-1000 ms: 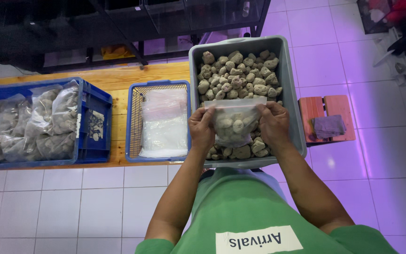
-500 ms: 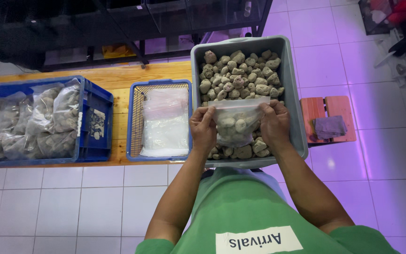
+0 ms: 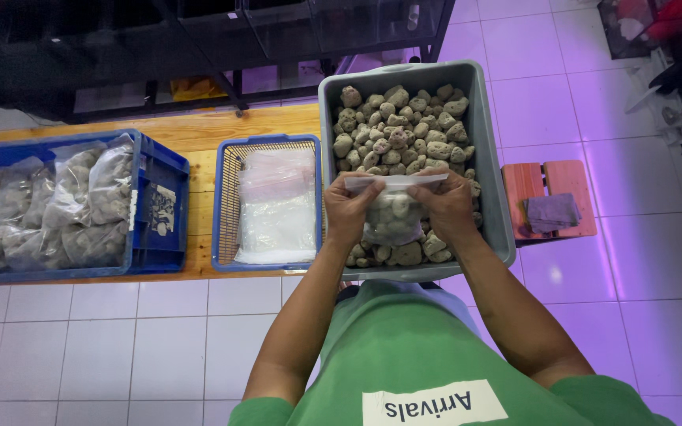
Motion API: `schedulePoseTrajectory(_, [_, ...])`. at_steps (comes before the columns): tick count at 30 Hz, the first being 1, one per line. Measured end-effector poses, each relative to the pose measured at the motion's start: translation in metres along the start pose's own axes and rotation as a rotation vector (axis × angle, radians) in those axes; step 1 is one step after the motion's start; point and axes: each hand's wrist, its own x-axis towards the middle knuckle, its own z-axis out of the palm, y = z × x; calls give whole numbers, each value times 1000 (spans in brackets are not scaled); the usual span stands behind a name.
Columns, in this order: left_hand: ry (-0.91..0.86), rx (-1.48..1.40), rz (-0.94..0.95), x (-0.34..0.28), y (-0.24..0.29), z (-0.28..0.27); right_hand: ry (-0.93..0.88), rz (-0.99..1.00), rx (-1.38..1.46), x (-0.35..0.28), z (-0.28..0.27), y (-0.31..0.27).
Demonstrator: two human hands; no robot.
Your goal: The person fills small plastic bags with volcanic rocks by hand, sealing each bag and placing it into a larger crate with others.
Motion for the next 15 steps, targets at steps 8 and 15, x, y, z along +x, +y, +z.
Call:
schedulePoseTrajectory(8, [-32, 46, 16, -6, 13, 3, 63, 16, -5, 1, 9, -7])
schedulePoseTrajectory(15, [-87, 80, 45, -7, 19, 7, 58, 17, -11, -3, 24, -24])
